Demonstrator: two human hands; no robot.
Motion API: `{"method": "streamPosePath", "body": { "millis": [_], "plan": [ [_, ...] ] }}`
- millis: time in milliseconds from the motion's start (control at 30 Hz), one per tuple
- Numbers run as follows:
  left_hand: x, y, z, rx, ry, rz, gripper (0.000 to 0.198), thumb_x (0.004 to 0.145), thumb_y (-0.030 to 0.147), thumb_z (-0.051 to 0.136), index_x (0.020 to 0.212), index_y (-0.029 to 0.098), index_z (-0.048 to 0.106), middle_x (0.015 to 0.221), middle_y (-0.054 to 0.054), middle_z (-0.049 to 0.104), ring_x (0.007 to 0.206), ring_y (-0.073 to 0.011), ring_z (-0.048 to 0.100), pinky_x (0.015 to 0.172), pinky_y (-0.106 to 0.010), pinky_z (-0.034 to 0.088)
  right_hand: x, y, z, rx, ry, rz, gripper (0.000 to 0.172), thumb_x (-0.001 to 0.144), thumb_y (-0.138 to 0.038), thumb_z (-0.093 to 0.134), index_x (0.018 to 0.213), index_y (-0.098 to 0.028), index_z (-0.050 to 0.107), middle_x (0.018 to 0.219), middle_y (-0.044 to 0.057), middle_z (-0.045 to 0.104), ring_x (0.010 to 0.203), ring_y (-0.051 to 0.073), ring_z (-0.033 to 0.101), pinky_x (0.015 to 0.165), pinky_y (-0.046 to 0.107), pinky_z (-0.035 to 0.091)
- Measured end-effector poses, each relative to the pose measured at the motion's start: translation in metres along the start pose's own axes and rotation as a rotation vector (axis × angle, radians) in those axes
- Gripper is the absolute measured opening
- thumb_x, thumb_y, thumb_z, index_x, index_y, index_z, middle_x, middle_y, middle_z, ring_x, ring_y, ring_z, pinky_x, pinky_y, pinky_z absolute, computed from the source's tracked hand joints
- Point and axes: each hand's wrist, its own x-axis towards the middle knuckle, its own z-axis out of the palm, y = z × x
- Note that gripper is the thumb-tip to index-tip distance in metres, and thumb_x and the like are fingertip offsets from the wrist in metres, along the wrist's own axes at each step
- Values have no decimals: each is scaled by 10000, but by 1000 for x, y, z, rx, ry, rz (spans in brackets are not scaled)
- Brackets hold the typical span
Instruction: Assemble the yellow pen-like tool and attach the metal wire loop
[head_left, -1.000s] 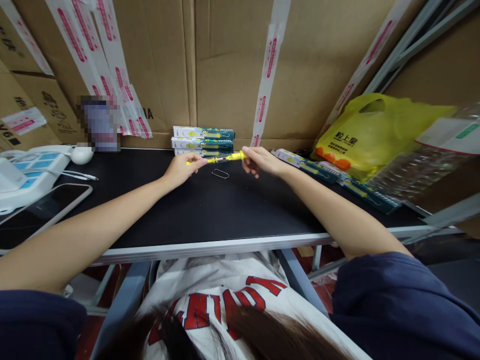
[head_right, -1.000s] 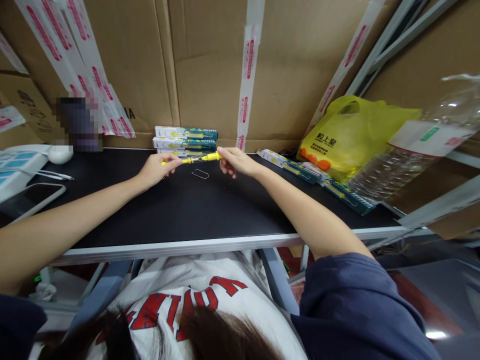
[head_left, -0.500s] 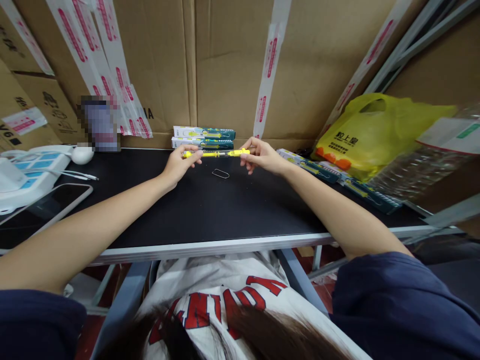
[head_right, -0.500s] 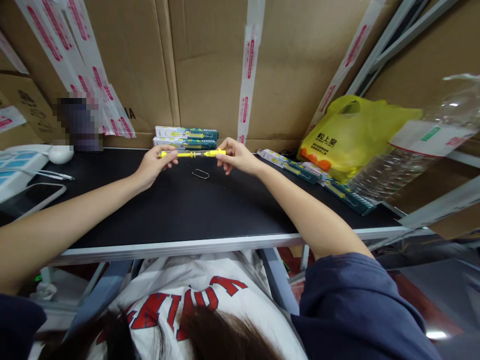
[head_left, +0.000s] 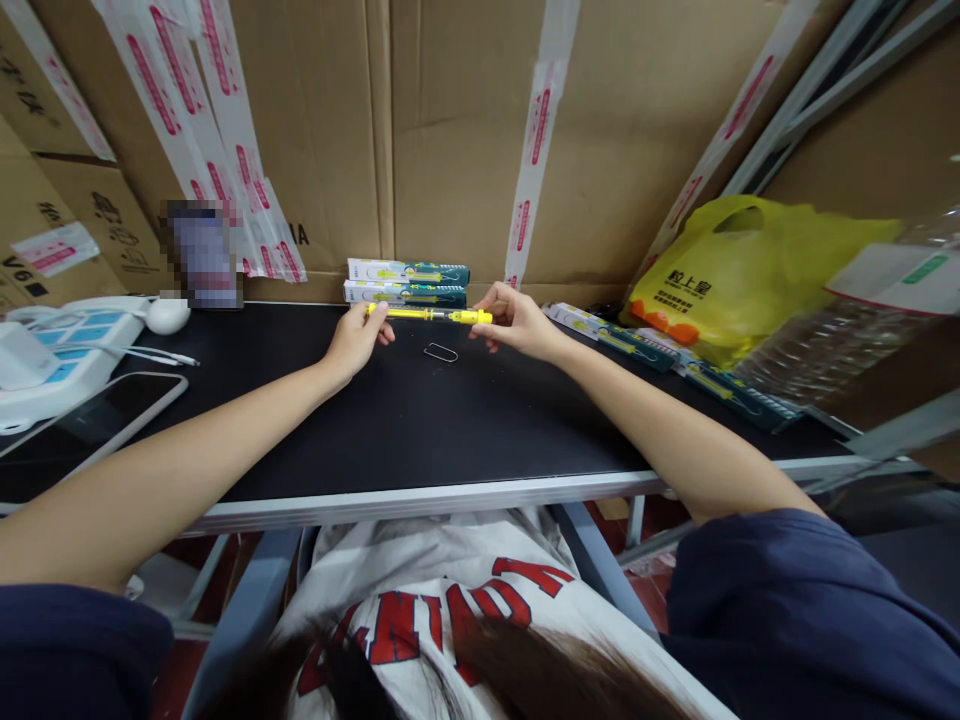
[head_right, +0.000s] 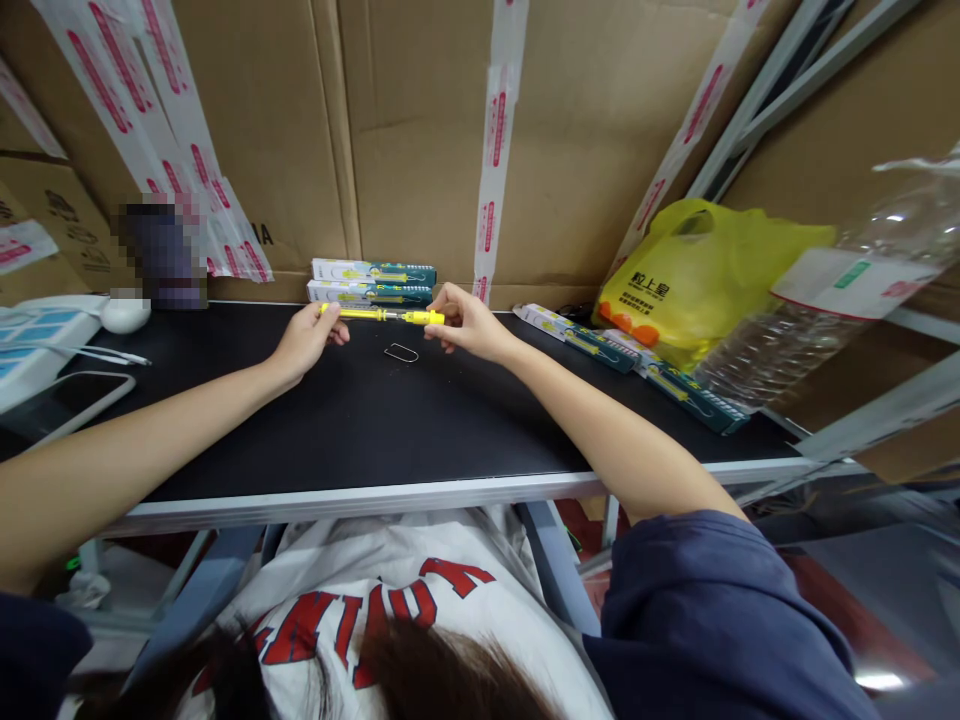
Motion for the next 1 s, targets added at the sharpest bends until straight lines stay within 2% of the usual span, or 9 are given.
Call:
{"method": "streamPosePath", "body": {
  "millis": [167, 267, 333, 600, 800, 1000],
  "plan": [
    [3, -12, -2, 60, 20, 69, 348, 907, 521, 519, 767, 206, 472, 652, 10, 579, 650, -123, 573, 682, -266, 465, 0, -1, 4, -24, -21, -32, 398, 770, -416, 744, 910, -224, 424, 792, 3, 692, 520, 79, 568, 481, 232, 515],
    [4, -15, -5, 159, 36, 102, 314, 875, 508, 547, 809, 204, 508, 737, -11, 633, 750, -157, 612, 761, -302, 465, 0, 0, 6, -46, -18, -55, 370, 787, -412, 728, 902, -223, 432, 788, 7, 694, 523, 88, 570, 482, 239, 505],
    [3, -14, -6, 197, 47, 77, 288, 847, 486, 577, 845, 203, 526, 795, -32, 672, 825, -188, 639, 808, -327, 462, 0, 1, 6, -57, -12, -65, 358, 791, -404, 723, 906, -228, 433, 795, 7, 697, 525, 96, 572, 478, 244, 499],
    [0, -5, -11, 204, 74, 99, 371, 742, 573, 638, 763, 211, 562, 769, -42, 681, 787, -210, 631, 727, -314, 462, 1, 3, 7, -43, -32, -65, 329, 807, -389, 706, 932, -233, 445, 826, 9, 700, 553, 112, 590, 490, 257, 508],
    [0, -2, -11, 180, 44, 126, 389, 716, 574, 650, 776, 191, 618, 829, -59, 700, 863, -224, 635, 810, -329, 462, 1, 4, 8, -22, -39, -64, 339, 796, -380, 722, 930, -231, 448, 812, 6, 701, 556, 109, 585, 496, 247, 502],
    [1, -6, -8, 103, 37, 69, 383, 724, 555, 670, 827, 202, 564, 826, -61, 715, 878, -234, 671, 834, -352, 480, 0, 3, 11, -35, -41, -64, 326, 812, -400, 708, 940, -229, 463, 805, 3, 680, 567, 113, 568, 512, 255, 490]
  ]
}}
